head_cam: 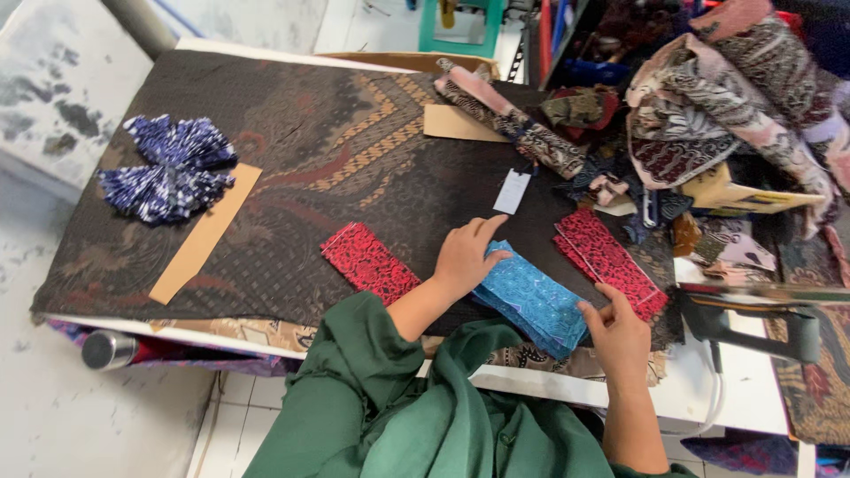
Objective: The person folds several pieces of patterned fabric on a work table. They gather and align the edges of a blue patterned piece, then fold it into a compact stack. The person repeats the process with red and blue patterned pieces, arranging them into neat piles.
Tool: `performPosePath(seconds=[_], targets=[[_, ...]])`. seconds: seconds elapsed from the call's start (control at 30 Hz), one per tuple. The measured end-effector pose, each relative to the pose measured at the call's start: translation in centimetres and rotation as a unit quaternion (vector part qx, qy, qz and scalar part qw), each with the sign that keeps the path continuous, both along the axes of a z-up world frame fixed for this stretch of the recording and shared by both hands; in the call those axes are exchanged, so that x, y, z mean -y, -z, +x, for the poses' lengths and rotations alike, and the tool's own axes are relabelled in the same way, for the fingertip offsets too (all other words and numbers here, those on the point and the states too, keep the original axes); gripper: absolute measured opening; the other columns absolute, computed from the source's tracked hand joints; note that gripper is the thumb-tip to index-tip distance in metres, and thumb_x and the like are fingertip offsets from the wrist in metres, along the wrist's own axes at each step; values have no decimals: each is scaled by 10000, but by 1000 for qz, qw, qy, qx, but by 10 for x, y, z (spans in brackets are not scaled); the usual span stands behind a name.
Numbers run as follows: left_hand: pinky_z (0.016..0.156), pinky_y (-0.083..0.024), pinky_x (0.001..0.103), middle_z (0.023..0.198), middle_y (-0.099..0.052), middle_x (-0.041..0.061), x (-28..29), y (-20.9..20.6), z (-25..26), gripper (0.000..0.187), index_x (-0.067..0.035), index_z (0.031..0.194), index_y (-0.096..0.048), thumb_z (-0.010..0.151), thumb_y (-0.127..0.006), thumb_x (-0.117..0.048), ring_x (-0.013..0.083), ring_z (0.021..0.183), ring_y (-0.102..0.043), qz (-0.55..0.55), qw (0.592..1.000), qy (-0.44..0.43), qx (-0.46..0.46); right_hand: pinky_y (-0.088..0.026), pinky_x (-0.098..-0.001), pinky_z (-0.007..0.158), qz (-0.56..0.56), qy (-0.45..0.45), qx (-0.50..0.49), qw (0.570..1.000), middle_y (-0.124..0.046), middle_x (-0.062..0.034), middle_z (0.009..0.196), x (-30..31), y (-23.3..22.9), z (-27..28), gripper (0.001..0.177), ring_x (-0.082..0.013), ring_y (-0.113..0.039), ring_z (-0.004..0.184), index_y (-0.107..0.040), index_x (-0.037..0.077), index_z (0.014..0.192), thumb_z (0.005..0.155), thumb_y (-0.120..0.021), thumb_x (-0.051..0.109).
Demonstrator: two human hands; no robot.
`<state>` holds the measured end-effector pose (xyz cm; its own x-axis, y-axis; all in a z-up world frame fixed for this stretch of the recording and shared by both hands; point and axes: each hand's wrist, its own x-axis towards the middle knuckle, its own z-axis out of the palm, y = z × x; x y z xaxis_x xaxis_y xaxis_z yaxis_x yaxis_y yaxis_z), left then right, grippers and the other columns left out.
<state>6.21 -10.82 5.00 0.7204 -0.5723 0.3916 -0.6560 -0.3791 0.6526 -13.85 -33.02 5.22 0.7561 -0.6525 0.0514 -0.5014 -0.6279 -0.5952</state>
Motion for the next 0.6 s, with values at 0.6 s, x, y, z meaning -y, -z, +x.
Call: performPosePath(seconds=[0.6], targets=[[904, -533, 390, 1138, -715, 83, -28, -44, -10, 274, -92, 1139, -733, 905, -725, -234, 288, 1062, -668, -40, 996, 66, -47, -518, -457, 859, -233, 6, 138, 963, -676, -137, 1053, 77, 16, 36, 245, -351, -643, 1011, -707, 60, 1145, 938, -730, 188]])
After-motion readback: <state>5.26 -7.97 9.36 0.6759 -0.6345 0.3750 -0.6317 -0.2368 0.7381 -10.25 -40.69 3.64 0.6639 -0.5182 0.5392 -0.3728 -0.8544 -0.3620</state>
